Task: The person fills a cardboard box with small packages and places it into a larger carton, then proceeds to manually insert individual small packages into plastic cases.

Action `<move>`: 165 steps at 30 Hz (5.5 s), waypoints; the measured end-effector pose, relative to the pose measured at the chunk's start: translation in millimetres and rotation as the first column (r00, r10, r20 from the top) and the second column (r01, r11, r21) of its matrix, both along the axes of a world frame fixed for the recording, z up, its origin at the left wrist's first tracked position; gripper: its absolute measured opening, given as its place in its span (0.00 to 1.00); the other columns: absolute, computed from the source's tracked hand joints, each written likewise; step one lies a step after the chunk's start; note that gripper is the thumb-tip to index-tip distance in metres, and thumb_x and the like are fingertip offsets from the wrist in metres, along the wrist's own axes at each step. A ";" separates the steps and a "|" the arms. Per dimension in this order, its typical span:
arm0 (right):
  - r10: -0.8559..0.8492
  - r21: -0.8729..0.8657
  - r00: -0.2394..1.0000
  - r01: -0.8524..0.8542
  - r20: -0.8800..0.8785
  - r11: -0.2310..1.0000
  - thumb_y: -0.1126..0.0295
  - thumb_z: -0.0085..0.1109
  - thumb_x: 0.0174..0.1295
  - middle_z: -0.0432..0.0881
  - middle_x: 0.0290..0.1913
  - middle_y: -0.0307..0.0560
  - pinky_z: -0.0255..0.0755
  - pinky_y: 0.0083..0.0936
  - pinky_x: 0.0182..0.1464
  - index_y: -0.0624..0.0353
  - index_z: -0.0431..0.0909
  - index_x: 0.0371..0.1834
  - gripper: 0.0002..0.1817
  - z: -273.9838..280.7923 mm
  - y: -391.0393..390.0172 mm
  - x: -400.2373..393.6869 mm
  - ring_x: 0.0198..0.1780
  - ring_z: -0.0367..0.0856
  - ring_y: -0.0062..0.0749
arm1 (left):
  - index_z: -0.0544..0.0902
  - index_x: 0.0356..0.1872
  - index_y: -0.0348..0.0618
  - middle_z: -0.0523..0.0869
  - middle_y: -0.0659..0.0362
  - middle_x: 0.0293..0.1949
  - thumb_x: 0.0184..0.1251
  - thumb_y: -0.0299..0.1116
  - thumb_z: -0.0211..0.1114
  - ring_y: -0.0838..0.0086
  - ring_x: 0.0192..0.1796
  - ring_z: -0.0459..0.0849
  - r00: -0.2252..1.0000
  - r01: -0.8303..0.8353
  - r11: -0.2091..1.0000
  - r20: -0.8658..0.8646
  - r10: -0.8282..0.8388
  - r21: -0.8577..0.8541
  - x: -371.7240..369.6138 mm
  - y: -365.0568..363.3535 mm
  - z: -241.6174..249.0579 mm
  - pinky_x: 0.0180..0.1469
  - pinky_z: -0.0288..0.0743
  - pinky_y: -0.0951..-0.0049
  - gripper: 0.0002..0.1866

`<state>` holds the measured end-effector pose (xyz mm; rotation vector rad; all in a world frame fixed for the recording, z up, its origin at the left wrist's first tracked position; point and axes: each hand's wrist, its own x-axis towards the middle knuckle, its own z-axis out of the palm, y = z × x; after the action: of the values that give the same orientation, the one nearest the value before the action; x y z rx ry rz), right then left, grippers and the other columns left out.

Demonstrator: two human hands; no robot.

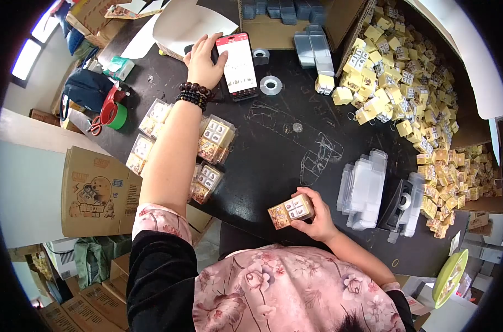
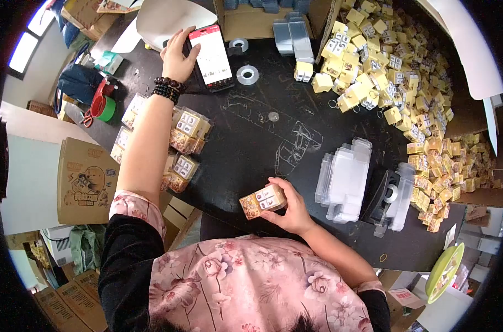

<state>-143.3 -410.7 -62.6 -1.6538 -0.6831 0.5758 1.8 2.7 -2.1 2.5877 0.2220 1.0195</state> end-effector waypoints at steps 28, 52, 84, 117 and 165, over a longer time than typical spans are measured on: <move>-0.004 0.003 0.999 0.004 0.044 1.000 0.61 0.77 0.51 0.76 0.56 0.51 0.71 0.30 0.59 0.57 0.66 0.67 0.41 2.1 0.9 1.2 0.57 0.77 0.38 | 0.74 0.67 0.61 0.74 0.46 0.65 0.72 0.35 0.56 0.56 0.71 0.68 0.999 0.035 0.997 -0.012 -0.036 -0.075 0.7 10.8 -5.2 0.71 0.58 0.56 0.22; 0.138 0.281 0.786 0.047 -0.603 0.959 0.72 0.68 0.62 0.77 0.54 0.47 0.71 0.27 0.61 0.62 0.67 0.62 0.27 46.4 122.3 -7.7 0.55 0.77 0.28 | 0.84 0.50 0.42 0.80 0.51 0.58 0.59 0.32 0.70 0.54 0.67 0.72 0.992 -0.094 0.990 -0.088 0.085 -0.107 -314.7 -98.7 32.2 0.67 0.61 0.58 0.17; -0.455 0.405 0.016 0.429 0.890 0.808 0.79 0.63 0.57 0.78 0.36 0.49 0.69 0.38 0.49 0.60 0.79 0.43 0.11 246.8 -27.2 90.4 0.43 0.76 0.48 | 0.82 0.30 0.37 0.82 0.52 0.52 0.59 0.22 0.68 0.52 0.61 0.72 0.994 0.044 0.999 0.101 -0.045 0.017 -299.1 -141.3 53.9 0.62 0.65 0.54 0.03; -0.356 0.466 -0.376 0.859 0.855 0.212 0.60 0.52 0.72 0.80 0.38 0.55 0.73 0.40 0.43 0.66 0.75 0.39 0.16 336.2 -200.9 261.0 0.39 0.80 0.48 | 0.85 0.33 0.42 0.84 0.60 0.44 0.56 0.25 0.69 0.63 0.53 0.79 0.957 0.289 0.951 0.028 -0.288 -0.109 -281.2 -211.0 53.9 0.54 0.68 0.62 0.04; 0.237 -0.566 0.853 0.081 0.464 0.820 0.56 0.69 0.58 0.57 0.75 0.57 0.56 0.38 0.73 0.53 0.57 0.75 0.44 171.5 -80.3 149.4 0.76 0.56 0.49 | 0.79 0.52 0.33 0.86 0.58 0.47 0.79 0.42 0.52 0.78 0.45 0.84 0.864 0.398 -0.176 0.432 -0.259 -0.900 -200.0 -204.4 -19.0 0.47 0.78 0.77 0.19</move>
<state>6.0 -491.0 108.9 -2.4056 -1.0489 0.4070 -198.2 -201.8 -21.1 0.9646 0.1409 0.3609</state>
